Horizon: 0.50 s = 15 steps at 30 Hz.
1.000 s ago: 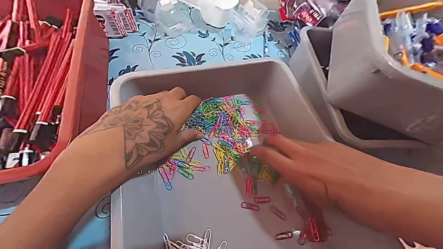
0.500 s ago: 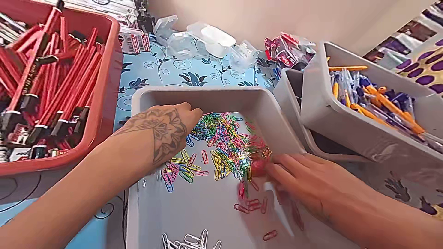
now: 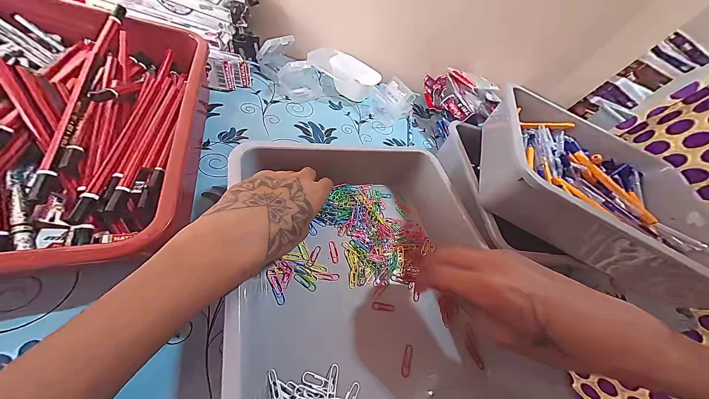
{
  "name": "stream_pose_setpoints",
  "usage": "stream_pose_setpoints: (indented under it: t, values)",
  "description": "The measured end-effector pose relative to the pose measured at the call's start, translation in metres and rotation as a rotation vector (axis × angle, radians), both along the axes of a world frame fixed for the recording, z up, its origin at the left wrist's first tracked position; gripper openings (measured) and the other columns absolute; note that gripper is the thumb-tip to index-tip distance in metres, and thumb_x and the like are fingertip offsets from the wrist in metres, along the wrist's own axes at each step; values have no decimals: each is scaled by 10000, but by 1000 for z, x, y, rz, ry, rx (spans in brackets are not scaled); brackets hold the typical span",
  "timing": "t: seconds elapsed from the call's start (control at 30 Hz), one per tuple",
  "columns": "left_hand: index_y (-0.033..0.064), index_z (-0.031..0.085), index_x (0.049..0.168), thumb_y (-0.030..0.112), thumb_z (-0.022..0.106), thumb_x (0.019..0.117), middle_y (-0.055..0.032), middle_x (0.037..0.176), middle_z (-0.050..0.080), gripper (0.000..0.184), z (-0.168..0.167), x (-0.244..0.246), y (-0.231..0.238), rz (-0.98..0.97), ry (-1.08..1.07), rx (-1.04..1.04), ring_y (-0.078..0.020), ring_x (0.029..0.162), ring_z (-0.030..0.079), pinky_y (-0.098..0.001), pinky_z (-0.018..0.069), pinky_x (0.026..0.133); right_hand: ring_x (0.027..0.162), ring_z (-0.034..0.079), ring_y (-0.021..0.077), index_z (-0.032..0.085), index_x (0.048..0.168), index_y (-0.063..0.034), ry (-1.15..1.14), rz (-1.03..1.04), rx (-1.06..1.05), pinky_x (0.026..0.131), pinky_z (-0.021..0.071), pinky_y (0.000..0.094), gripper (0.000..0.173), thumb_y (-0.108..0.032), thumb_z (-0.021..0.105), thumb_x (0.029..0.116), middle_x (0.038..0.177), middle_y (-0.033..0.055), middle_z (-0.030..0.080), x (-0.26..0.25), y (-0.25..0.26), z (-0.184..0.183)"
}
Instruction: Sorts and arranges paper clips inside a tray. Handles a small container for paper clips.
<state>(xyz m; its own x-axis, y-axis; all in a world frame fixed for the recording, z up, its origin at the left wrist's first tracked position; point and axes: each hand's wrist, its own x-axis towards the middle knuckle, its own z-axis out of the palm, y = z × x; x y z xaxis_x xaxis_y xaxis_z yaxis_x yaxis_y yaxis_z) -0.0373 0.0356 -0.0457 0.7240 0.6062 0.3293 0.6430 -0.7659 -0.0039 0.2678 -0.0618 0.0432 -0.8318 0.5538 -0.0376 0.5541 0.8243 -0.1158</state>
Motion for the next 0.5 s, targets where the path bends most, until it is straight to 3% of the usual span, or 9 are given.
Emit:
stream_pose_setpoints:
  t: [0.1, 0.17, 0.2, 0.23, 0.3, 0.33, 0.37, 0.43, 0.5]
  values:
    - [31, 654, 1099, 17, 603, 877, -139, 902, 616, 228, 12, 2, 0, -31, 56, -55, -331, 744, 675, -430, 534, 544, 689, 671, 248, 701, 839, -80, -193, 152, -455, 557, 539, 416, 35, -56, 676, 840, 784, 83, 660, 15, -15, 13]
    - [28, 644, 1113, 20, 616, 848, -134, 899, 606, 267, 20, 5, 1, -53, 85, -58, -323, 727, 665, -425, 531, 535, 690, 663, 286, 694, 873, -50, -397, 45, -786, 566, 506, 475, 20, -36, 697, 886, 773, 111, 655, 13, -20, 13]
    - [35, 639, 1093, 35, 616, 823, -131, 883, 593, 271, 18, 5, 2, -58, 82, -55, -327, 711, 656, -426, 517, 515, 692, 662, 285, 693, 895, -50, -396, -2, -817, 570, 502, 481, 18, -47, 675, 895, 771, 109, 655, 14, -21, 9]
    - [44, 638, 1093, 67, 595, 834, -135, 889, 603, 263, 18, 5, 0, -36, 94, -72, -335, 730, 663, -439, 516, 529, 693, 663, 271, 694, 929, -55, -321, -12, -768, 573, 510, 466, 56, -67, 647, 900, 774, 101, 656, 16, -21, 4]
    - [25, 617, 1180, 92, 552, 997, -187, 1020, 623, 205, 36, 12, -9, 95, 168, -259, -395, 912, 662, -530, 533, 700, 758, 670, 242, 677, 1076, -71, -191, 11, -412, 617, 551, 413, 208, -105, 535, 929, 863, 84, 660, 21, -19, -1]
    - [23, 611, 1187, 111, 520, 1022, -192, 1009, 619, 209, 36, 12, -7, 85, 175, -267, -397, 919, 655, -534, 523, 703, 852, 701, 276, 685, 1163, -72, -217, -7, -189, 672, 577, 437, 313, -90, 521, 896, 968, 102, 691, 21, -18, 0]
    - [35, 612, 1161, 126, 486, 984, -175, 943, 604, 235, 28, 8, 4, -4, 169, -185, -370, 853, 649, -494, 506, 634, 935, 708, 303, 689, 1190, -82, -270, -40, -48, 729, 587, 469, 364, -53, 532, 863, 1049, 108, 699, 21, -15, 2]
    - [46, 613, 1159, 129, 477, 962, -164, 898, 579, 254, 21, 4, 23, -107, 169, -111, -357, 792, 636, -467, 480, 566, 931, 698, 344, 711, 1115, -54, -328, -64, 9, 723, 574, 509, 325, 4, 551, 839, 1029, 132, 691, 19, -11, 8]
    - [58, 621, 1200, 132, 492, 962, -170, 924, 602, 280, 21, 2, 29, -122, 191, -111, -362, 801, 651, -477, 494, 570, 858, 706, 308, 715, 1058, -67, -298, 23, -126, 666, 578, 483, 269, -40, 559, 841, 950, 106, 692, 20, -16, 5]
